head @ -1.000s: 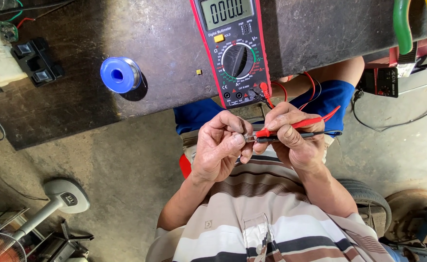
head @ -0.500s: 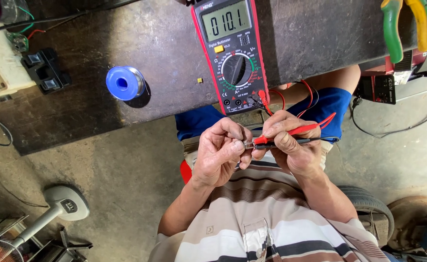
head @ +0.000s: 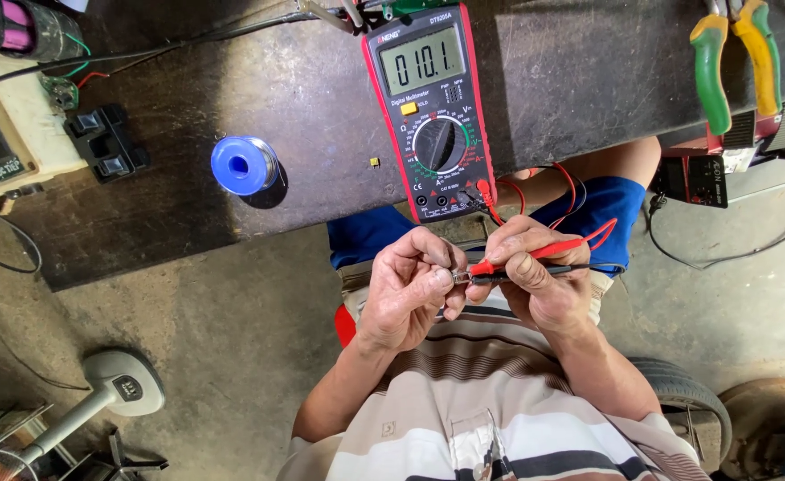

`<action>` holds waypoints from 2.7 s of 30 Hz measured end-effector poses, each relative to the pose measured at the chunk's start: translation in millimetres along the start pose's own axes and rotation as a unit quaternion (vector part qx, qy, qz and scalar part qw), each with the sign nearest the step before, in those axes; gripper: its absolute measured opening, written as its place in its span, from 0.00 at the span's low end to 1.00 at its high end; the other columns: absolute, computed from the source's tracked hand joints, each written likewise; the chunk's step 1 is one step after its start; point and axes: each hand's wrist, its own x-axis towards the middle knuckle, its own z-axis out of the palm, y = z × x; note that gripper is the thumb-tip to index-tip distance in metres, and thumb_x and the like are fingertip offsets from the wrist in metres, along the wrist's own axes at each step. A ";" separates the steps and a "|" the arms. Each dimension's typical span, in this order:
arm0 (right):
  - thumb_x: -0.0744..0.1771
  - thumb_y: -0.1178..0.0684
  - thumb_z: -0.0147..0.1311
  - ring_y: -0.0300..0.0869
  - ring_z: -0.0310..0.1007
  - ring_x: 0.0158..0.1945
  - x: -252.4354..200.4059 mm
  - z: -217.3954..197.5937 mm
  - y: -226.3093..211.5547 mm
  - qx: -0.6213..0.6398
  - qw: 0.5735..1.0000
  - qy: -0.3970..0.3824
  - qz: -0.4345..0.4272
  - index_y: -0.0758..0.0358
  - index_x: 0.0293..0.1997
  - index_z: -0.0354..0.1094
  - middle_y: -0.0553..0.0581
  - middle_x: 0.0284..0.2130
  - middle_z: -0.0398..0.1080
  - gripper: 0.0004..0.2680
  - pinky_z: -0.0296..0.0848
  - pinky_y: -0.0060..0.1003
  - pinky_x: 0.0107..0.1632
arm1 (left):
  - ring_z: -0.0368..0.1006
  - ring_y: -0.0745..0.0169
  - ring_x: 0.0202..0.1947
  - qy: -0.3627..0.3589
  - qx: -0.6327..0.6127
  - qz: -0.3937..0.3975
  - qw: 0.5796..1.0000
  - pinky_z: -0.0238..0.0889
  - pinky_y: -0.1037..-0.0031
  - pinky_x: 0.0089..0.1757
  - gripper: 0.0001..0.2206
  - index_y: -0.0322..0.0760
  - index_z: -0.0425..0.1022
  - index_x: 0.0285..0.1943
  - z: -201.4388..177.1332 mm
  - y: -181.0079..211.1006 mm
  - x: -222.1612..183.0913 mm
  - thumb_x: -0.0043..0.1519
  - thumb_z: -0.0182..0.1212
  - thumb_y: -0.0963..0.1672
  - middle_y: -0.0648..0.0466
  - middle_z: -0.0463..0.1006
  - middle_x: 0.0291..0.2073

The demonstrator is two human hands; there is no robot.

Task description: Testing a small electronic component using digital and analog multimeters and then soldering it onto a circuit board.

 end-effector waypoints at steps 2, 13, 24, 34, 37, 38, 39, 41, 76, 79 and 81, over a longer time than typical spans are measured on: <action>0.60 0.70 0.60 0.55 0.69 0.20 -0.4 -1.4 0.4 0.002 1.000 -0.002 -0.001 0.83 0.26 0.62 0.81 0.26 0.66 0.07 0.70 0.38 0.14 | 0.77 0.56 0.26 0.000 0.001 -0.001 1.000 0.76 0.71 0.28 0.08 0.21 0.66 0.45 0.9 1.3 0.1 0.61 0.60 0.33 0.31 0.74 0.34; 0.61 0.68 0.60 0.58 0.68 0.19 -1.6 -4.7 4.3 0.018 1.000 -0.010 -0.006 0.84 0.26 0.61 0.82 0.26 0.65 0.08 0.70 0.41 0.12 | 0.77 0.56 0.25 0.000 0.006 0.004 1.000 0.76 0.71 0.28 0.08 0.21 0.66 0.45 -0.8 1.9 -0.6 0.61 0.60 0.33 0.31 0.73 0.34; 0.61 0.67 0.60 0.61 0.68 0.18 -2.1 -9.0 6.8 0.036 0.999 -0.009 -0.005 0.85 0.26 0.60 0.84 0.25 0.63 0.09 0.70 0.45 0.11 | 0.77 0.55 0.25 -0.003 0.013 0.007 1.000 0.76 0.70 0.28 0.08 0.21 0.65 0.44 -1.6 1.9 0.6 0.61 0.60 0.33 0.30 0.74 0.34; 0.61 0.66 0.60 0.63 0.67 0.18 -1.3 -10.4 9.0 0.050 0.999 -0.008 0.002 0.86 0.26 0.59 0.85 0.25 0.62 0.10 0.70 0.48 0.09 | 0.76 0.56 0.25 0.001 0.009 0.011 1.000 0.75 0.70 0.27 0.08 0.21 0.66 0.44 -0.1 1.7 -0.2 0.60 0.61 0.32 0.31 0.73 0.34; 0.61 0.66 0.60 0.64 0.67 0.18 -0.4 -10.2 10.0 0.055 0.998 -0.010 0.005 0.86 0.26 0.58 0.85 0.25 0.62 0.11 0.70 0.49 0.09 | 0.76 0.56 0.25 0.000 0.008 0.013 1.000 0.75 0.70 0.27 0.08 0.21 0.66 0.44 0.6 2.3 0.1 0.60 0.61 0.32 0.31 0.73 0.34; 0.61 0.66 0.60 0.64 0.67 0.17 -0.6 -10.5 10.2 0.057 0.998 -0.010 0.005 0.86 0.26 0.58 0.85 0.25 0.62 0.11 0.70 0.49 0.09 | 0.76 0.56 0.25 0.000 0.008 0.013 1.000 0.75 0.70 0.27 0.08 0.21 0.66 0.44 0.9 2.5 -0.1 0.60 0.61 0.32 0.31 0.73 0.33; 0.61 0.65 0.60 0.65 0.67 0.17 -0.8 -10.9 10.3 0.060 0.998 -0.011 0.006 0.86 0.26 0.58 0.85 0.25 0.62 0.11 0.70 0.50 0.09 | 0.76 0.56 0.25 0.000 0.008 0.012 1.000 0.74 0.70 0.27 0.08 0.21 0.66 0.44 1.2 2.6 -0.2 0.60 0.61 0.32 0.32 0.73 0.33; 0.61 0.65 0.60 0.65 0.67 0.17 -1.6 -11.5 11.2 0.063 0.998 -0.012 0.007 0.87 0.26 0.58 0.86 0.25 0.61 0.11 0.70 0.50 0.08 | 0.76 0.56 0.25 0.000 0.007 0.012 1.000 0.75 0.70 0.27 0.08 0.21 0.66 0.44 1.3 2.7 -1.0 0.60 0.61 0.32 0.32 0.73 0.33; 0.66 0.58 0.61 0.61 0.78 0.19 0.5 -16.4 13.0 0.082 0.996 -0.029 -0.030 0.82 0.29 0.64 0.77 0.24 0.65 0.12 0.82 0.50 0.17 | 0.73 0.54 0.30 0.041 0.775 0.381 0.503 0.71 0.71 0.35 0.07 0.31 0.76 0.48 -5.3 106.2 50.3 0.67 0.53 0.34 0.50 0.74 0.33; 0.67 0.57 0.60 0.60 0.78 0.20 1.8 -15.3 9.3 0.069 0.997 -0.029 -0.035 0.81 0.30 0.65 0.74 0.25 0.65 0.12 0.82 0.48 0.19 | 0.74 0.53 0.35 0.041 0.787 0.384 0.481 0.73 0.68 0.39 0.06 0.32 0.76 0.49 -4.4 109.4 53.5 0.68 0.55 0.35 0.50 0.72 0.37; 0.67 0.59 0.60 0.57 0.79 0.20 4.2 -11.0 3.6 0.035 0.998 -0.037 -0.029 0.77 0.29 0.64 0.71 0.25 0.64 0.10 0.82 0.41 0.17 | 0.73 0.53 0.36 0.026 0.783 0.398 0.477 0.72 0.67 0.41 0.04 0.33 0.78 0.46 -0.2 110.2 56.9 0.65 0.62 0.36 0.50 0.70 0.38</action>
